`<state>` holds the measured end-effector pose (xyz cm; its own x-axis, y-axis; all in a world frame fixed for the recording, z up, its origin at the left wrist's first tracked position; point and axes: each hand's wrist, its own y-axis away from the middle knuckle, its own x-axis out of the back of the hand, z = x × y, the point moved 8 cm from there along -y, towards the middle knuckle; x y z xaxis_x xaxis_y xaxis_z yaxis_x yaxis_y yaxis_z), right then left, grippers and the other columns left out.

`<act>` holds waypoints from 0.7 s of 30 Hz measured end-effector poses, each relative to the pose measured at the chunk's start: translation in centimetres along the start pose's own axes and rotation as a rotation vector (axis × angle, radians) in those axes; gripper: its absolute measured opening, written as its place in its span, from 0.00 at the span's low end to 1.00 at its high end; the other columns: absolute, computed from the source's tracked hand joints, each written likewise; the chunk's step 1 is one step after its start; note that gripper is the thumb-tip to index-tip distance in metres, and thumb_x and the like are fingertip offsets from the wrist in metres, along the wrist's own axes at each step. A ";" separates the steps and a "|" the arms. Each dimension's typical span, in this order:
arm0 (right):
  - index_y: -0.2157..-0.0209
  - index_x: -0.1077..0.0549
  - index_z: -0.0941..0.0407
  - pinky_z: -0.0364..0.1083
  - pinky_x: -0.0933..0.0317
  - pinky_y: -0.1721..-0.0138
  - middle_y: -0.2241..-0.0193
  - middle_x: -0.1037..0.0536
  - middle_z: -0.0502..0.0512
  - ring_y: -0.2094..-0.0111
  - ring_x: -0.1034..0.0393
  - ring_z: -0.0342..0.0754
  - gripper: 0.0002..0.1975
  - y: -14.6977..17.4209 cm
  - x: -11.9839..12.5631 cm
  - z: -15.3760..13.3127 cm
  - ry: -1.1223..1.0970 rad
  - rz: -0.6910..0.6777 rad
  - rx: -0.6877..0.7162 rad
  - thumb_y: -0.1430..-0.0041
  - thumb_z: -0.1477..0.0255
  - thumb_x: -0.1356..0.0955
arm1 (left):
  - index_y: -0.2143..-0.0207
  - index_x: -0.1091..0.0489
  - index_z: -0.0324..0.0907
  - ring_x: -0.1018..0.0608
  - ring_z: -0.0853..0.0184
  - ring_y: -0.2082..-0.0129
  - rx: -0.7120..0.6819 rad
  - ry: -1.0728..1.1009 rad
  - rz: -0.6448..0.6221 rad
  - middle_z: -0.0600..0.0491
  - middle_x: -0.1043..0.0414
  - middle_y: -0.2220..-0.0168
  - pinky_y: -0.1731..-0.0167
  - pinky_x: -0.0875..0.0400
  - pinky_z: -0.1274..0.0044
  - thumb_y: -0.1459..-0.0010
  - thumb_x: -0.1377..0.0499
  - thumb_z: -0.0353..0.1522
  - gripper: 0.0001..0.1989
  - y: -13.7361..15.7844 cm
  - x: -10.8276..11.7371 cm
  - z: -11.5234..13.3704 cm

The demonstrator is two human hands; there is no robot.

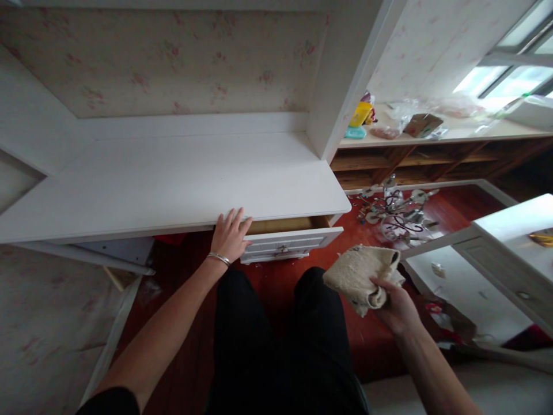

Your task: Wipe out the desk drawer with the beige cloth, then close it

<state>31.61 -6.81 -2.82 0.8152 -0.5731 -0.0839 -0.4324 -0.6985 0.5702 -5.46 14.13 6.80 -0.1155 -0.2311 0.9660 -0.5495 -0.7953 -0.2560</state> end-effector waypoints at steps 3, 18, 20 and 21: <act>0.49 0.36 0.57 0.60 0.31 0.54 0.55 0.24 0.63 0.54 0.27 0.58 0.22 -1.1 -4.0 -0.4 0.011 -0.087 0.030 0.45 0.66 0.37 | 0.42 0.38 0.44 0.44 0.51 0.37 0.007 -0.001 -0.003 0.43 0.45 0.36 0.40 0.52 0.57 0.43 0.42 0.35 0.26 -2.2 -1.0 -1.0; 0.56 0.28 0.58 0.50 0.29 0.58 0.64 0.20 0.54 0.62 0.24 0.48 0.11 -11.4 -16.9 1.4 -0.732 -0.084 -0.147 0.35 0.71 0.40 | 0.47 0.33 0.48 0.35 0.57 0.44 0.069 0.074 -0.046 0.49 0.45 0.38 0.44 0.42 0.65 0.39 0.53 0.50 0.25 -6.6 -2.4 -7.8; 0.57 0.28 0.58 0.52 0.28 0.59 0.64 0.20 0.55 0.62 0.24 0.51 0.11 -12.5 -18.7 2.0 -0.718 -0.146 -0.185 0.36 0.70 0.39 | 0.47 0.32 0.47 0.34 0.56 0.44 0.244 0.064 -0.017 0.48 0.42 0.39 0.45 0.41 0.63 0.37 0.56 0.47 0.24 -6.9 -2.8 -10.6; 0.58 0.28 0.58 0.52 0.28 0.60 0.64 0.20 0.56 0.62 0.24 0.51 0.10 -13.0 -19.3 2.3 -0.700 -0.154 -0.185 0.37 0.71 0.38 | 0.47 0.32 0.47 0.34 0.55 0.45 0.312 0.061 -0.006 0.47 0.41 0.40 0.46 0.41 0.62 0.37 0.56 0.46 0.23 -6.9 -3.0 -11.5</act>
<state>20.59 12.37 -10.52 0.3978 -0.6571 -0.6403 -0.2109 -0.7447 0.6332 -10.84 26.76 6.06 -0.1678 -0.1998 0.9653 -0.2708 -0.9322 -0.2401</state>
